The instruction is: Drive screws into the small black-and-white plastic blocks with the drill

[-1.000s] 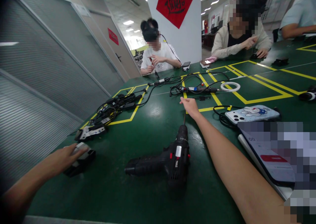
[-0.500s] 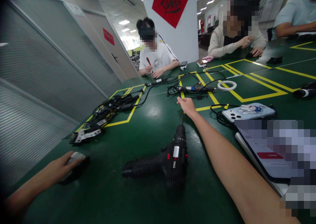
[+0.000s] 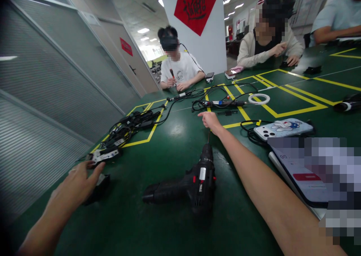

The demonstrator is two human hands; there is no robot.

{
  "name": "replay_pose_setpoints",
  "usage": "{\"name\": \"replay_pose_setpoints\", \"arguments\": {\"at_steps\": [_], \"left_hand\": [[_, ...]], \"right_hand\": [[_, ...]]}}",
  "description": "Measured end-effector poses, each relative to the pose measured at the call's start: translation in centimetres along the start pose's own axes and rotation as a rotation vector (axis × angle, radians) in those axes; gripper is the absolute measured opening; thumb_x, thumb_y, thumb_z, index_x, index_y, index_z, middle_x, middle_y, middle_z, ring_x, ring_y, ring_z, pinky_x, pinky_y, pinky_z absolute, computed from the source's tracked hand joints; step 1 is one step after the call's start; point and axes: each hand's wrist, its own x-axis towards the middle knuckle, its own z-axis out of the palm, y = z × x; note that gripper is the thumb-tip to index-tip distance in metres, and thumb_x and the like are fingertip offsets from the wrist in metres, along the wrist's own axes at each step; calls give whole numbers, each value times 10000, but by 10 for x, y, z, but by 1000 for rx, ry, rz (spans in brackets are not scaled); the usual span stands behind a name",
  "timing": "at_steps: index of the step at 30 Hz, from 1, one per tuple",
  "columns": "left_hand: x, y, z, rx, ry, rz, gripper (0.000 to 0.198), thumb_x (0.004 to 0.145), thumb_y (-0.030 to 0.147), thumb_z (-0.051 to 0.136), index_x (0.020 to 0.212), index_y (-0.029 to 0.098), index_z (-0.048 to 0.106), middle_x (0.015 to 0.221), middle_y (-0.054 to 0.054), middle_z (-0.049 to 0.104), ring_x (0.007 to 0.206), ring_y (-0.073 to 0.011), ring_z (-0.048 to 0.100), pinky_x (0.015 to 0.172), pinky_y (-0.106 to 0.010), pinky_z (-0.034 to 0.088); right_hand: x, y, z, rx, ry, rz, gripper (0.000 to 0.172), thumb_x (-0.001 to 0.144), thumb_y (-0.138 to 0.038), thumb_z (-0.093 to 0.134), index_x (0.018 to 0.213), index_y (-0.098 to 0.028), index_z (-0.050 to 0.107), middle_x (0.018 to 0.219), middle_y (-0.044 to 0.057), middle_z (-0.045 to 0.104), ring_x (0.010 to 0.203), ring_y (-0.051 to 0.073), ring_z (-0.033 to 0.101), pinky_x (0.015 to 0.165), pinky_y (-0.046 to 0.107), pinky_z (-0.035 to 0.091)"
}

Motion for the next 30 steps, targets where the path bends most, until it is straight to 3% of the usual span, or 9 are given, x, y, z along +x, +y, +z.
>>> {"name": "replay_pose_setpoints", "arguments": {"at_steps": [3,7,10,13,16,19,25,30], "left_hand": [[-4,54,-18,-118,29,185,624,840,621,288,1226,158,450,1236,-150,548,1063,-291,569,903,-439,427],[-1,148,-29,-282,127,517,457,863,523,375,1158,200,507,1169,-95,582,1058,-244,565,927,-389,424],[9,211,-18,-390,160,776,420,848,414,477,1208,197,474,1192,-96,567,1094,-236,538,933,-369,422],[16,252,5,-445,138,888,409,808,264,548,1201,171,487,1134,-104,591,1022,-220,557,883,-338,446],[16,269,25,-479,148,875,280,782,181,555,1061,160,574,1061,-103,611,963,-214,565,844,-329,454],[14,269,34,-527,145,828,197,777,186,568,966,161,616,991,-94,626,918,-211,574,807,-325,462],[17,262,31,-696,110,844,326,772,187,584,1097,187,606,1057,-66,629,922,-173,583,813,-289,464],[15,265,25,-646,102,868,276,762,187,580,1032,181,639,964,-77,643,858,-176,586,750,-287,461]], "right_hand": [[-4,-7,24,49,-96,77,394,580,-38,445,935,-138,581,456,-81,352,356,53,260,376,201,137],[-23,-12,57,111,-324,158,434,623,-25,464,1032,-155,531,570,-33,502,398,60,350,381,190,212],[-35,-12,69,152,-500,210,432,620,-26,501,1029,-164,521,702,14,604,530,106,519,486,229,393],[-37,-7,68,202,-617,180,356,582,-14,500,902,-161,554,690,-5,599,576,107,541,519,214,396],[-36,-1,62,174,-631,174,295,562,-2,489,804,-155,559,623,-40,550,518,74,477,476,184,327],[-35,2,59,142,-643,211,261,575,-7,496,784,-149,560,609,-42,536,525,73,478,469,178,310],[-36,1,64,177,-703,234,322,570,11,490,835,-144,587,716,-1,620,649,106,575,530,178,390],[-35,3,64,217,-710,250,246,620,2,545,813,-144,587,680,-6,620,637,102,589,522,163,418]]}}
